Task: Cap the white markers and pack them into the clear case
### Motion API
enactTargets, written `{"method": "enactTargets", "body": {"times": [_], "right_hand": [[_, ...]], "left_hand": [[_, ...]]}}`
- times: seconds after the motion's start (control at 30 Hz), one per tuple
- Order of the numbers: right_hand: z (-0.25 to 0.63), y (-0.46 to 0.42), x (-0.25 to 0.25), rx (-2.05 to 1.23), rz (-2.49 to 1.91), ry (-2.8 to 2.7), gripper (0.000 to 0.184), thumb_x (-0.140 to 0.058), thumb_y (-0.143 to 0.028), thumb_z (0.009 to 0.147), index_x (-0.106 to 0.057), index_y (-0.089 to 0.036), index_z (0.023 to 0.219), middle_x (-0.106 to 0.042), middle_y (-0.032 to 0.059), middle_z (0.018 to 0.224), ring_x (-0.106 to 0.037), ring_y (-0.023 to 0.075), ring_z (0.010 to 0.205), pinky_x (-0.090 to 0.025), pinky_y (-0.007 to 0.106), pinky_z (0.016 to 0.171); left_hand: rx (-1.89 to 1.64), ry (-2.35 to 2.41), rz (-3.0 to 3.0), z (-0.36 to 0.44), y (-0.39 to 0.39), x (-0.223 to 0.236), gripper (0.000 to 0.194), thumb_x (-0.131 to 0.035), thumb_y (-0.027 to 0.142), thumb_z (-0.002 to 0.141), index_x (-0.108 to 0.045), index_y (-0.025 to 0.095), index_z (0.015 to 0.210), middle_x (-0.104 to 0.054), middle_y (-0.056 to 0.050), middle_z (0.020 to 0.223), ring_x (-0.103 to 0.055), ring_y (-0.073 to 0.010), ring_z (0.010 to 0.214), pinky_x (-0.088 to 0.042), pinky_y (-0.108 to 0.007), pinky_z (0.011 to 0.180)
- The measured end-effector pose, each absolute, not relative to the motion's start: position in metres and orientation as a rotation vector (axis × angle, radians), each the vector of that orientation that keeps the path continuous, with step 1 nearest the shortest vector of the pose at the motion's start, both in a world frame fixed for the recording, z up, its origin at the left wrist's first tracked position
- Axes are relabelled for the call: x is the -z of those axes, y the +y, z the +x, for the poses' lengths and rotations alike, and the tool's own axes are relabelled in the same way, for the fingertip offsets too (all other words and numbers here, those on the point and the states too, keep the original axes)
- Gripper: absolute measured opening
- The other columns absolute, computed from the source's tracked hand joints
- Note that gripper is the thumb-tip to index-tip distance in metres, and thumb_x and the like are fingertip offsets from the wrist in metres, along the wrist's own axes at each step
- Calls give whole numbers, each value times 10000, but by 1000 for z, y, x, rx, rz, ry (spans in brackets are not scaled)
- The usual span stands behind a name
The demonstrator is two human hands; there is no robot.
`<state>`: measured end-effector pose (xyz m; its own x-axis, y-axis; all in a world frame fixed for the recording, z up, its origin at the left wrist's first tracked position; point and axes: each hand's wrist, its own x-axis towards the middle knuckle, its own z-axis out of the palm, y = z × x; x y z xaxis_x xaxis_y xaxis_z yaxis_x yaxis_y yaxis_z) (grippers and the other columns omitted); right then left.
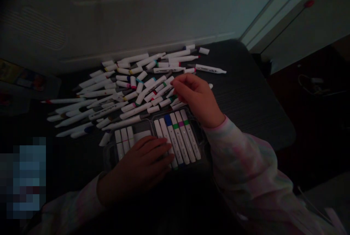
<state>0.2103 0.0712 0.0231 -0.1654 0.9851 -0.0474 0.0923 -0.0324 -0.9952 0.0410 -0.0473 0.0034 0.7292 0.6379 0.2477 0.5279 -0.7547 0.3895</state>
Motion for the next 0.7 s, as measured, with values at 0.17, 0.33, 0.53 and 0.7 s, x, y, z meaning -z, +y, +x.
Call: {"method": "enactTargets", "body": {"times": [0.17, 0.33, 0.53, 0.7], "right_hand": [[209, 70, -26, -1318, -1222, -1320, 58, -511, -176, 757, -535, -195, 708, -474, -31, 609, -425, 75, 527, -311, 225, 474], [206, 68, -28, -1337, -1229, -1211, 82, -545, -135, 731, -566, -182, 667, -479, -17, 580, -424, 84, 522, -285, 248, 471], [206, 68, -29, -1341, -1226, -1190, 117, -540, -120, 725, -574, -194, 641, -485, -14, 563, -428, 96, 523, -282, 265, 475], [207, 69, -28, -1337, -1207, -1186, 91, -535, -114, 722, -570, -169, 658, -489, -19, 562, -433, 81, 515, -276, 257, 478]], "left_hand": [[-495, 916, 2650, 41, -48, -4, 200, -447, 231, 834, -571, 174, 981, -600, -34, 1049, -478, -190, 1063, -369, -368, 906], [-509, 905, 2671, 41, -48, -4, 212, -402, 231, 852, -577, 180, 961, -598, -29, 1049, -474, -180, 1058, -361, -361, 907], [-496, 904, 2675, 40, -48, -5, 216, -394, 219, 854, -579, 177, 957, -592, -32, 1065, -468, -177, 1064, -360, -359, 905], [-470, 910, 2683, 41, -48, -6, 211, -397, 205, 853, -574, 178, 966, -591, -26, 1062, -476, -178, 1054, -360, -362, 905]]}}
